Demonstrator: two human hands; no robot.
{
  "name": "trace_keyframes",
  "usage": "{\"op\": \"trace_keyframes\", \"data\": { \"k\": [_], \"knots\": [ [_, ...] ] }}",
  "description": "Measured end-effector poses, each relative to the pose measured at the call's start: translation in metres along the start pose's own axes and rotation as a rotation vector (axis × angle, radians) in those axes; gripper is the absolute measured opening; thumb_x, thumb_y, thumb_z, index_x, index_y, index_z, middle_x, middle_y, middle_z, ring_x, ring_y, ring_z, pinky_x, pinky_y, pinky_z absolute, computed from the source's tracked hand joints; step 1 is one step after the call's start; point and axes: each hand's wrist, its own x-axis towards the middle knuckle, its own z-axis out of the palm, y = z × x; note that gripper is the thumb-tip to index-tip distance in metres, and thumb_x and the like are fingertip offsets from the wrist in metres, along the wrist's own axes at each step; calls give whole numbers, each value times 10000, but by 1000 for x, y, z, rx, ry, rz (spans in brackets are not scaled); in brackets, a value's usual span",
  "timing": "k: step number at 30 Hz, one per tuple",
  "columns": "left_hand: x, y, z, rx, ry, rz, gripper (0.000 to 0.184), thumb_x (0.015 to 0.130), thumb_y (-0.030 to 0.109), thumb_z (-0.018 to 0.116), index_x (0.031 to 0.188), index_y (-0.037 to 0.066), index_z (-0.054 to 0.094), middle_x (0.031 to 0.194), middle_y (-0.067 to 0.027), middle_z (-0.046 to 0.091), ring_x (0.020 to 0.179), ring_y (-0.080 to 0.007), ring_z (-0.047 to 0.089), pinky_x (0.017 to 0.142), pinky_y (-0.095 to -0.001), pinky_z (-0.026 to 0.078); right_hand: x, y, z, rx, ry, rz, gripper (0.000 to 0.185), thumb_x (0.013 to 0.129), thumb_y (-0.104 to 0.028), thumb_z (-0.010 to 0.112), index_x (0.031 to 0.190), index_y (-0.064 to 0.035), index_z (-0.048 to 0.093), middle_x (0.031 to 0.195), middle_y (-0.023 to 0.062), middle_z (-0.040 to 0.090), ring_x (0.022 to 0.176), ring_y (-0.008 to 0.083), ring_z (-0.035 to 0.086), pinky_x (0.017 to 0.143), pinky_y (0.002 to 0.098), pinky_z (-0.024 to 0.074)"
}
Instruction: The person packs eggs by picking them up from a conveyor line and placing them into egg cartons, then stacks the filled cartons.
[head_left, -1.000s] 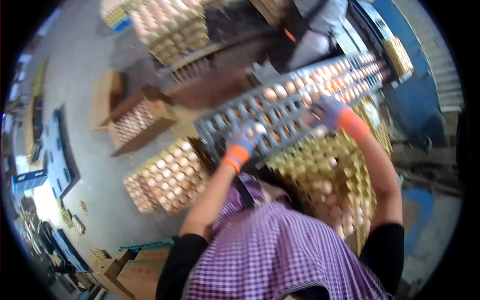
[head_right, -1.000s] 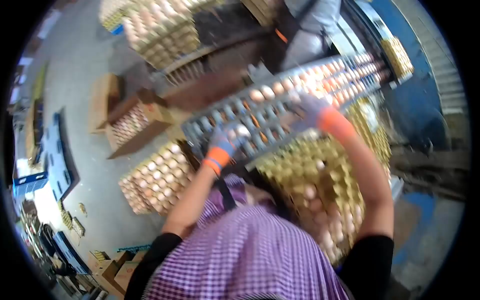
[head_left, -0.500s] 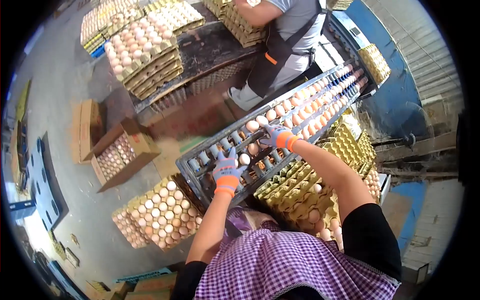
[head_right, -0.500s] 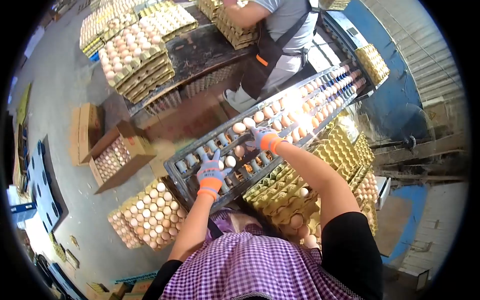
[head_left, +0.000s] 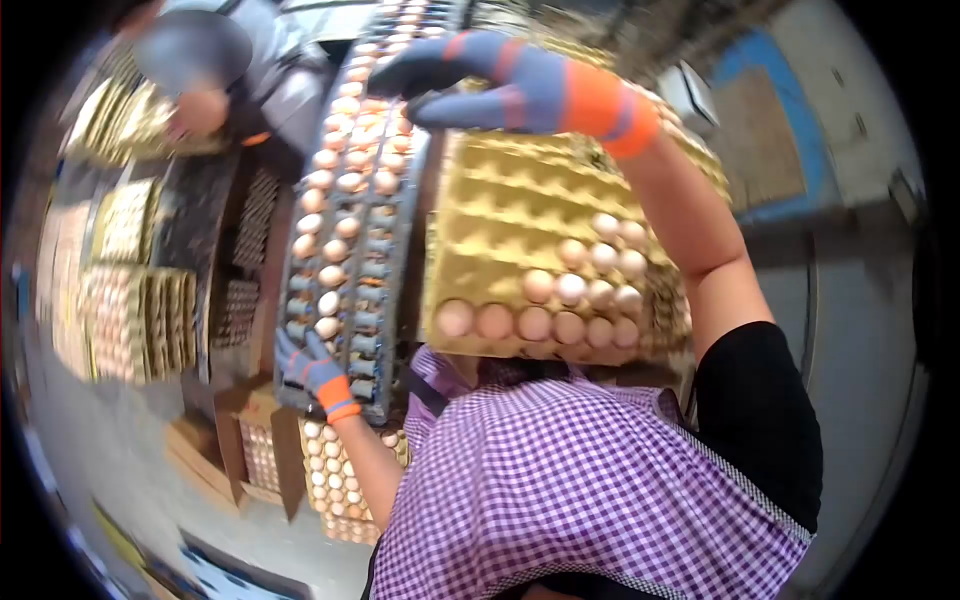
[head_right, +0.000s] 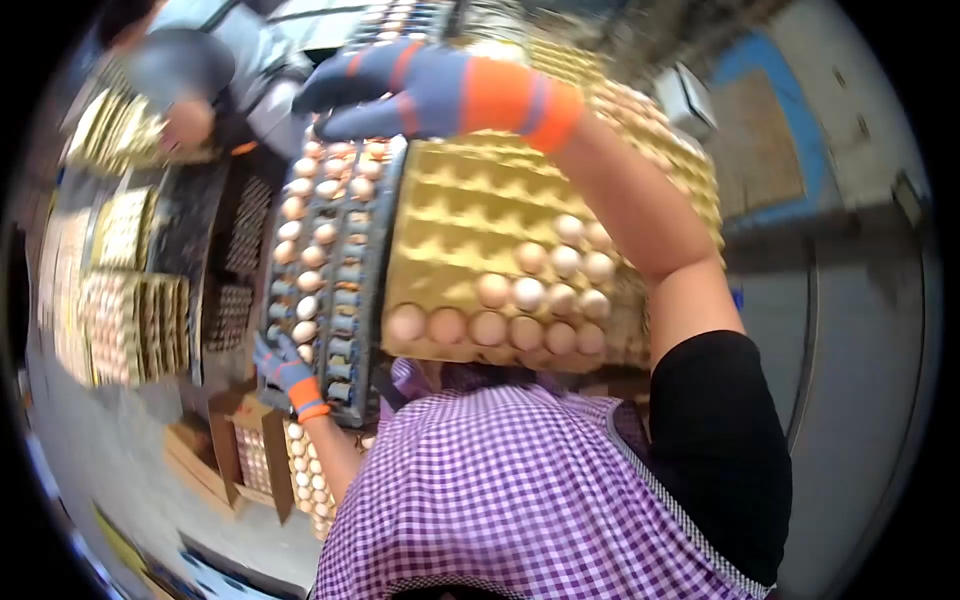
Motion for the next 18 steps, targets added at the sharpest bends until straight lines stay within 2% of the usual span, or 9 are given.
{"op": "trace_keyframes", "data": {
  "k": [1,3,5,7,9,12,13,16,18],
  "knots": [
    [0,36,-12,-147,55,59,537,985,234,616,1439,-26,498,1366,-213,544,1268,-383,518,1092,-491,404,-48,1,-15,200,179,92,369,991,-109,638,1343,-4,606,1244,72,677,1115,129,631,1013,292,502],
    [15,92,-35,-442,-52,241,484,989,158,588,1428,-29,505,1310,-178,570,1230,-338,541,1089,-458,404,-139,-8,-43,89,401,160,316,1004,-53,593,1313,7,620,1217,74,685,1143,123,621,1015,296,512],
    [19,174,-69,-773,-304,326,454,974,83,569,1408,-37,516,1316,-157,572,1230,-299,543,1091,-423,399,-206,-3,-25,12,734,333,309,937,-146,711,1209,-2,692,1020,39,727,914,93,658,846,270,550],
    [23,236,-81,-663,-431,634,484,899,29,659,1371,-20,567,1334,-155,602,1229,-292,568,1088,-409,409,-253,-11,-7,-266,572,708,333,867,-221,786,1143,-47,721,965,114,729,825,161,696,766,296,557],
    [22,290,-77,-502,-634,989,508,865,11,678,1364,4,588,1320,-148,626,1231,-291,584,1077,-383,429,-274,-5,25,-208,523,647,383,864,-289,787,1173,-75,709,1033,139,718,902,242,692,812,355,549],
    [-14,339,-60,-268,-793,1388,643,846,239,769,1418,51,541,1368,-207,586,1320,-404,501,1139,-486,367,-270,24,60,-479,492,463,513,854,-365,748,1271,-89,636,1147,151,669,1093,346,600,967,450,468],
    [-27,355,-60,-116,-919,1406,662,859,323,740,1415,42,518,1381,-200,570,1358,-412,464,1163,-508,335,-268,35,70,-452,492,427,513,854,-365,748,1271,-89,636,1147,151,669,1093,346,600,967,450,468],
    [-42,347,-15,-177,-774,1465,672,852,398,722,1371,13,537,1366,-170,580,1360,-364,481,1187,-511,303,-265,67,87,-638,482,456,427,889,-319,696,1229,-66,644,1082,149,675,1031,346,619,927,461,472],
    [-42,352,-5,-86,-740,1444,563,832,409,735,1295,111,617,1316,-99,633,1335,-329,512,1176,-505,315,-256,63,90,-755,491,441,434,884,-316,705,1232,-66,640,997,124,682,975,320,635,913,454,472]
  ]
}}
